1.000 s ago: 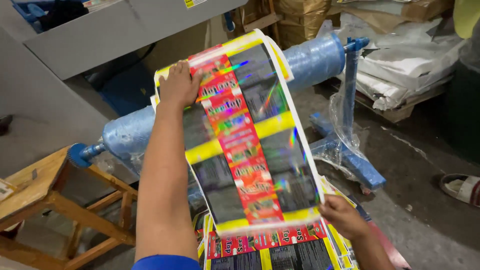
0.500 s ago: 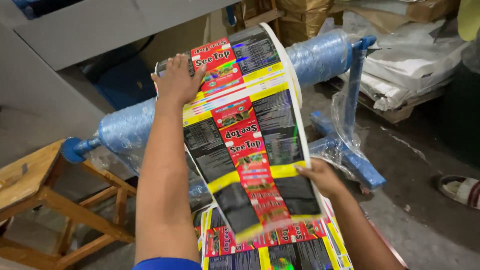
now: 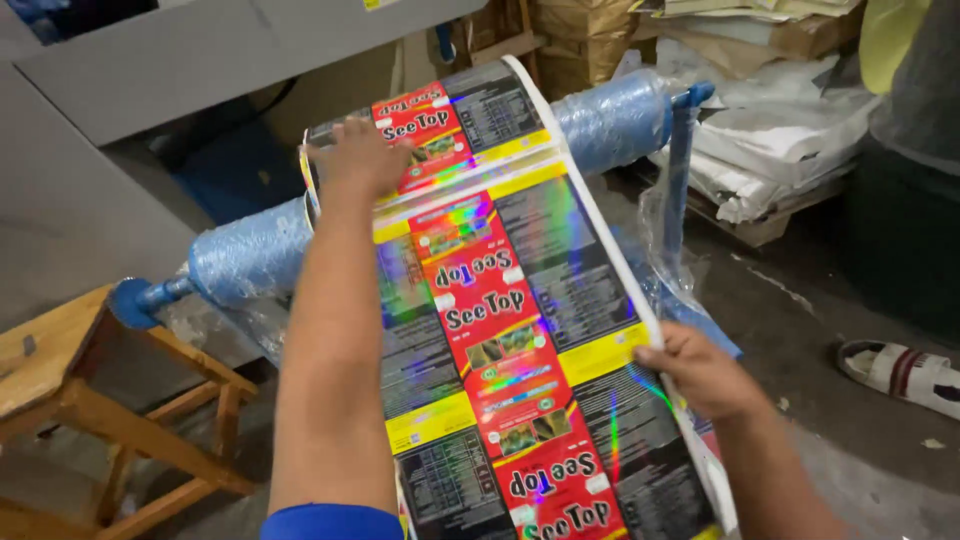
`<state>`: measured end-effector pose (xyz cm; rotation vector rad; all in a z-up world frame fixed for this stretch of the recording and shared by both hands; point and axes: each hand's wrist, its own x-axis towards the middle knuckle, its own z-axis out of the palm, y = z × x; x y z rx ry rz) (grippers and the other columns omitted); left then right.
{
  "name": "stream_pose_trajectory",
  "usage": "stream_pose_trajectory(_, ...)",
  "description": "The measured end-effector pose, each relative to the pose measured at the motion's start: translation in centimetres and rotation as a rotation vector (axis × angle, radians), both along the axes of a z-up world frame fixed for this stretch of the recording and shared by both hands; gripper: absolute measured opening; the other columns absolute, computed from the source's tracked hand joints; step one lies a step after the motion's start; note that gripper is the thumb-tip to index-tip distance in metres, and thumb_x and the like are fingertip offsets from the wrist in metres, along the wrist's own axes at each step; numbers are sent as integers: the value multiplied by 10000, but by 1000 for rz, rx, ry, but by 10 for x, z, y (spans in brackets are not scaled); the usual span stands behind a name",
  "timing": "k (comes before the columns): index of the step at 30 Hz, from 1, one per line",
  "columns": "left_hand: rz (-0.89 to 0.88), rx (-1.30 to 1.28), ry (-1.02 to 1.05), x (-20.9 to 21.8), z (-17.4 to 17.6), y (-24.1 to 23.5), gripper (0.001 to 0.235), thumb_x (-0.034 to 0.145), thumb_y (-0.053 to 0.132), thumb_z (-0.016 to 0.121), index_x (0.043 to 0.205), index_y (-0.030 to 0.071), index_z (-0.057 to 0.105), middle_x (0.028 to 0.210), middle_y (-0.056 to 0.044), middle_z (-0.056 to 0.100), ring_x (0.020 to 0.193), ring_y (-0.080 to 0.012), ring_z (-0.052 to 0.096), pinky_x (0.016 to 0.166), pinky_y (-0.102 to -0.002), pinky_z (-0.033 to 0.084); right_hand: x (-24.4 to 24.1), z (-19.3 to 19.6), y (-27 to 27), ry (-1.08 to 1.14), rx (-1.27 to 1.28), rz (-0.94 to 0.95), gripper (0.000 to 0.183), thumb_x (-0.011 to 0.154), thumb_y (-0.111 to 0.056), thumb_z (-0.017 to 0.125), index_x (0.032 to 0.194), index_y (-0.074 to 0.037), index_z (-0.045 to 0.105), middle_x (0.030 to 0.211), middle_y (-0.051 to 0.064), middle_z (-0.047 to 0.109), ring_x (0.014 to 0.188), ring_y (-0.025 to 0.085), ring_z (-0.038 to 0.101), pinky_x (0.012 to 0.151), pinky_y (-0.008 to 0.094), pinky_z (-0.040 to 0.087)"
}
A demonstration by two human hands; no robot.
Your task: Manually applying holographic strips to rolls of printed product labels using a winding machine.
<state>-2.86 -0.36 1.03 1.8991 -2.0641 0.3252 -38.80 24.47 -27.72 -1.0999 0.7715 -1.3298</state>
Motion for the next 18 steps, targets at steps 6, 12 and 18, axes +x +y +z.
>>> stream_pose_trajectory(6, -371, -278, -91, -113, -38, 19, 1094, 877, 740, 603, 1588, -10, 244, 1683, -182, 186, 1565, -343, 126, 1142, -778, 55, 28, -62, -54, 183, -93, 1, 283, 974, -166, 622, 1184, 1, 713, 1086, 22, 777, 972, 99, 702, 909, 292, 554)
stream_pose_trajectory(12, -308, -172, -52, -145, -37, 38, 1216, 754, 779, 671, 1589, 19, 217, 1696, -142, 145, 1578, -284, 60, 1114, -818, -37, 41, -122, -104, 85, -68, -119, 248, 1004, -147, 633, 1152, 24, 736, 1029, 39, 770, 883, 109, 676, 818, 308, 561)
stream_pose_trajectory(18, -319, -205, -48, -143, -40, 37, 1221, 769, 773, 681, 1603, 12, 216, 1709, -136, 147, 1589, -284, 61, 1120, -825, -46, 53, -116, -109, 5, -78, -119, 259, 1001, -145, 623, 1165, 20, 737, 1035, 51, 773, 887, 101, 694, 822, 290, 563)
